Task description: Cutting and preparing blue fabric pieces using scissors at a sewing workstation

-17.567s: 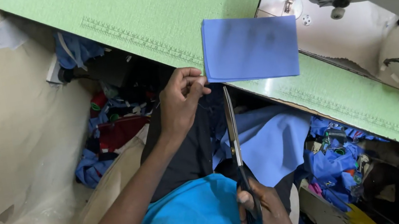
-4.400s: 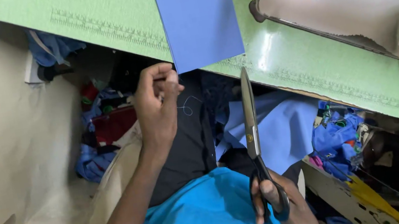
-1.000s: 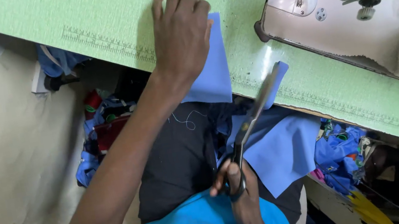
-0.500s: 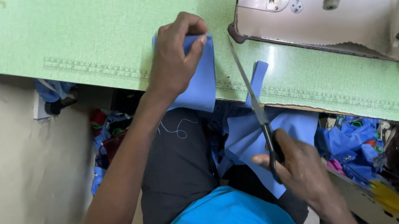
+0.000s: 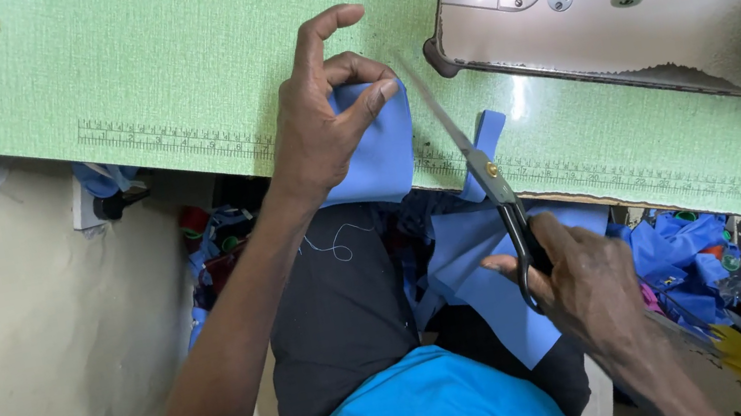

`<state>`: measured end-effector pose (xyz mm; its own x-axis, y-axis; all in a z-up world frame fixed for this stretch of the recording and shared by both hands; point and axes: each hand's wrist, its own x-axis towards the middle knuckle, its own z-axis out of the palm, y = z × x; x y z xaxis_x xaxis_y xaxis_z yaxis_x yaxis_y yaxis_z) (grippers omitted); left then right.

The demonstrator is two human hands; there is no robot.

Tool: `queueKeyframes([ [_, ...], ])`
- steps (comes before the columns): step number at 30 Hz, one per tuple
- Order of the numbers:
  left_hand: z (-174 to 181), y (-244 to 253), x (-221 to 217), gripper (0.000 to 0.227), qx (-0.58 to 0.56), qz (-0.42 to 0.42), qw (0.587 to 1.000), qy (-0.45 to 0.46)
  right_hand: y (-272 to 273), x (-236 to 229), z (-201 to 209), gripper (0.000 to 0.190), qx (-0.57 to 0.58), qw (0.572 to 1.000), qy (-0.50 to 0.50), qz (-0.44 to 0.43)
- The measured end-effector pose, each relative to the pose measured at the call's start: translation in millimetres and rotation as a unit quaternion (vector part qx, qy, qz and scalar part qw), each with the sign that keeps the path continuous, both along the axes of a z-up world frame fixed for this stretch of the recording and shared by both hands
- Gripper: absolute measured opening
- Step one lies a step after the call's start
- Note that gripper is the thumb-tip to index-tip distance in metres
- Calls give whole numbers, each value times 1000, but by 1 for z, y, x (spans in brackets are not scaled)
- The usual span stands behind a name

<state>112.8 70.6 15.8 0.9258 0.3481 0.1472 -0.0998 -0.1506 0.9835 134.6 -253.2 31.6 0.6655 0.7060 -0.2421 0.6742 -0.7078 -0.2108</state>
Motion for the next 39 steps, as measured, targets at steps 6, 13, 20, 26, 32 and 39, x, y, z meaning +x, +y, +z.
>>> queueKeyframes([
  [6, -22, 30, 50, 63, 151, 65, 986, 0, 1, -20, 30, 19, 220, 886, 250, -324],
  [13, -14, 73, 109, 25, 349, 68, 929, -106, -47, 61, 31, 36, 30, 914, 66, -399],
  [20, 5, 61, -39, 21, 451, 0, 890, -71, -2, 47, 10, 39, 198, 958, -198, -65],
  [26, -43, 74, -49, 13, 550, 13, 825, -124, 105, 22, 7, 40, 305, 934, -140, 123],
  [32, -24, 65, -23, 14, 585, -20, 807, -79, 188, 45, 46, 58, 293, 925, -166, 178],
  [39, 17, 78, -22, 19, 212, -36, 968, -133, 228, 95, 48, 3, 183, 939, -173, 234],
])
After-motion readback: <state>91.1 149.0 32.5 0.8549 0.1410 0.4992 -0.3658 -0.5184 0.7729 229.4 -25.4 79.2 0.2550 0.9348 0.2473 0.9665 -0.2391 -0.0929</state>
